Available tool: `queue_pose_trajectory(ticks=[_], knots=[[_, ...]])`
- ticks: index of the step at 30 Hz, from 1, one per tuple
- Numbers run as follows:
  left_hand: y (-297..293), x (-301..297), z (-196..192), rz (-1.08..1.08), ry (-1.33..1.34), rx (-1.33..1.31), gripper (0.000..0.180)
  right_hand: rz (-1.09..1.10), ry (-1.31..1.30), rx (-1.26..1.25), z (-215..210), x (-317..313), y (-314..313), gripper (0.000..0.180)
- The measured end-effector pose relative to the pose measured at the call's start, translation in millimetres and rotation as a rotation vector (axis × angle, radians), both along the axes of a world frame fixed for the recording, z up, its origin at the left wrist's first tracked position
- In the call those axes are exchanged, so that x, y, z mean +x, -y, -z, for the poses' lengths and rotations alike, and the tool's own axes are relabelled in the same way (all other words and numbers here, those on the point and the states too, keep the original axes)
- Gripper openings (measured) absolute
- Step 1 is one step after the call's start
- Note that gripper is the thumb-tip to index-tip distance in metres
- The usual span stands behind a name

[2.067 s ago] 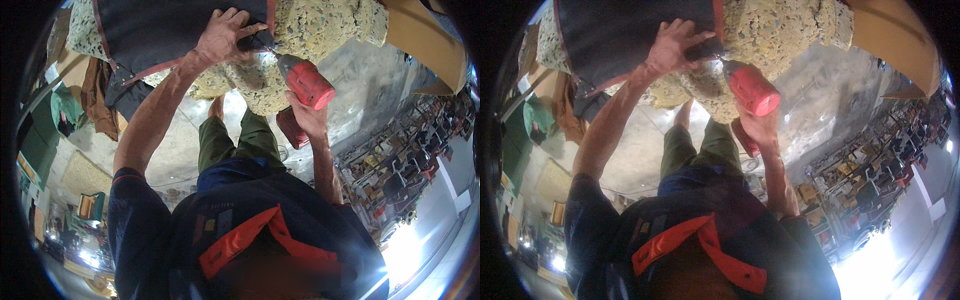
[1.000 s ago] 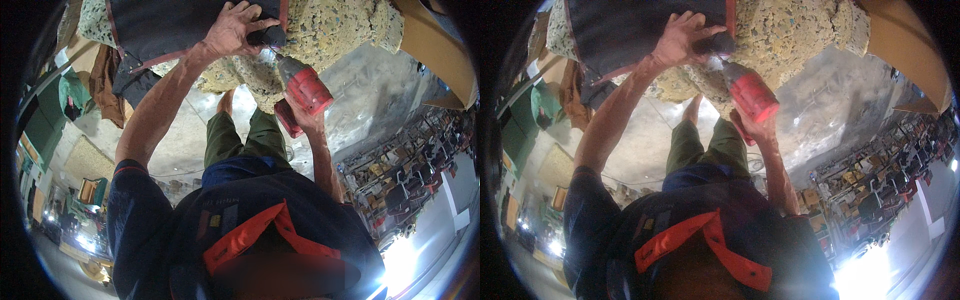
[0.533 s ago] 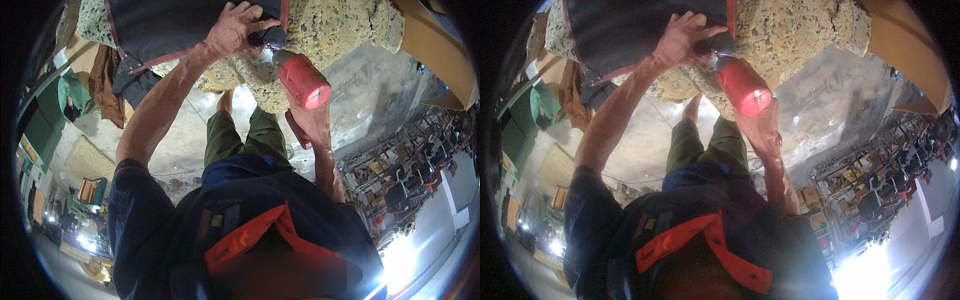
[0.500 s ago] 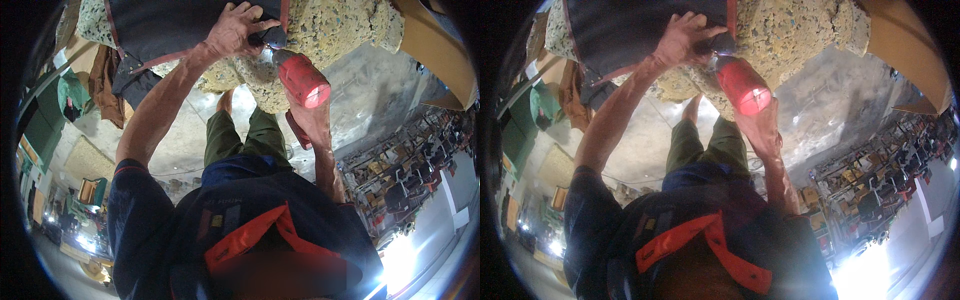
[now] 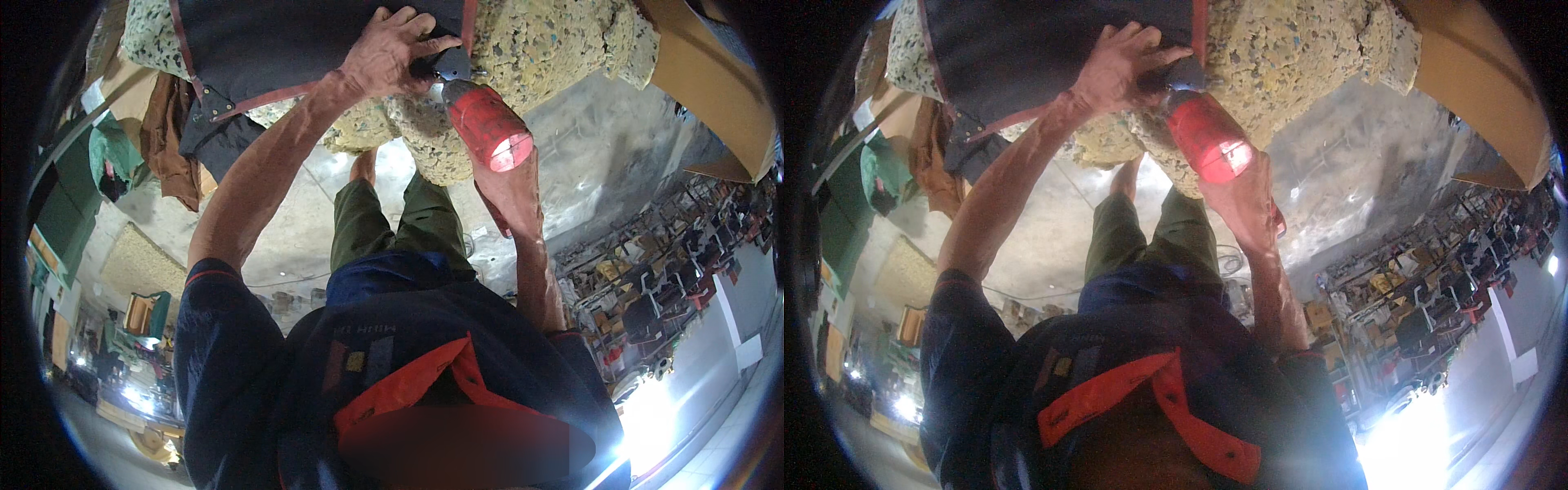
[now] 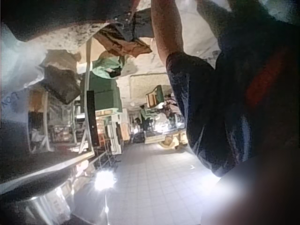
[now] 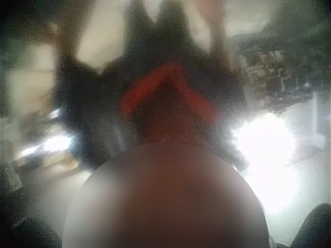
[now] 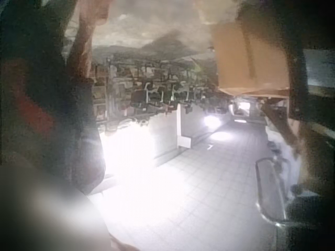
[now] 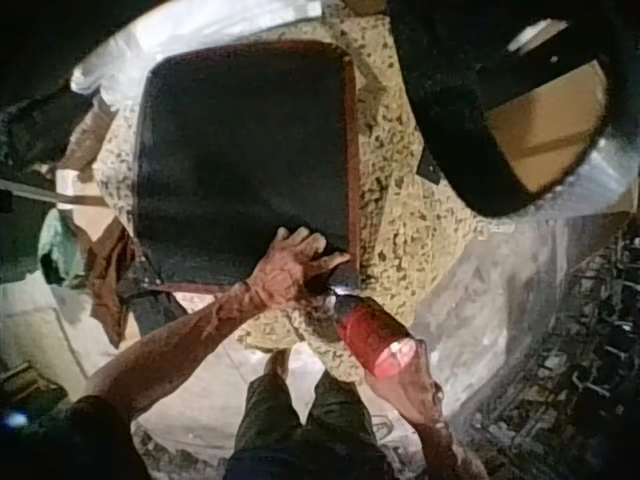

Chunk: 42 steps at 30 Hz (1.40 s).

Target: The person handles a brown leather chair seat, positioning it and then using a red cordless drill to fasten screws into the underside of the seat. The person works on the seat while it rests on a foam block, securing multiple screws around the edges.

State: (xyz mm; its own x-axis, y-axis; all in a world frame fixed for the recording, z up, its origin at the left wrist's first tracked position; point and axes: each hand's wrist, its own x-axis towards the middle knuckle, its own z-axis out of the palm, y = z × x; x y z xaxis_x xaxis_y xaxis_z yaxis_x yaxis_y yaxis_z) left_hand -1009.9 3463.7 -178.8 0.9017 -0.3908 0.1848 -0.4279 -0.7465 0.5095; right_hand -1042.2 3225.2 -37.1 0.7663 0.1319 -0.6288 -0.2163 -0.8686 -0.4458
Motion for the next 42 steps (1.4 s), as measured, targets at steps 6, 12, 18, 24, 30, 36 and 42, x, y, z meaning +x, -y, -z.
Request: queue_pose_trajectory(ticks=[6,12,18,24,30,36,42], knots=[[-2.6,-0.9,-0.5,0.015,-0.013,0.001,0.079,-0.034,0.041,-0.048,13.0,6.0,5.5,0.038],[-4.6,-1.6,0.0,0.017,0.059,-0.038,0.074,-0.063,-0.018,-0.225,20.6,6.1,5.7,0.037],[-2.9,-0.2,2.2,0.035,0.002,0.011,0.072,-0.097,0.091,-0.092,7.7,15.2,-7.3,0.029],[-3.6,-1.0,0.7,-0.011,-0.039,-0.04,0.068,-0.152,0.076,-0.126,-10.7,15.5,-18.3,0.033],[8.6,-30.2,-25.3,-0.079,0.07,-0.195,0.036,-0.22,0.085,-0.111,-34.9,13.9,-12.3,0.023],[39.6,-48.1,-47.0,-0.405,-0.007,-0.387,0.015,-0.263,0.125,-0.011,-54.5,24.6,2.9,0.023],[31.9,-39.0,-87.8,-0.654,-0.174,-0.733,0.02,-0.05,0.064,0.398,-25.9,54.2,31.8,0.026]])
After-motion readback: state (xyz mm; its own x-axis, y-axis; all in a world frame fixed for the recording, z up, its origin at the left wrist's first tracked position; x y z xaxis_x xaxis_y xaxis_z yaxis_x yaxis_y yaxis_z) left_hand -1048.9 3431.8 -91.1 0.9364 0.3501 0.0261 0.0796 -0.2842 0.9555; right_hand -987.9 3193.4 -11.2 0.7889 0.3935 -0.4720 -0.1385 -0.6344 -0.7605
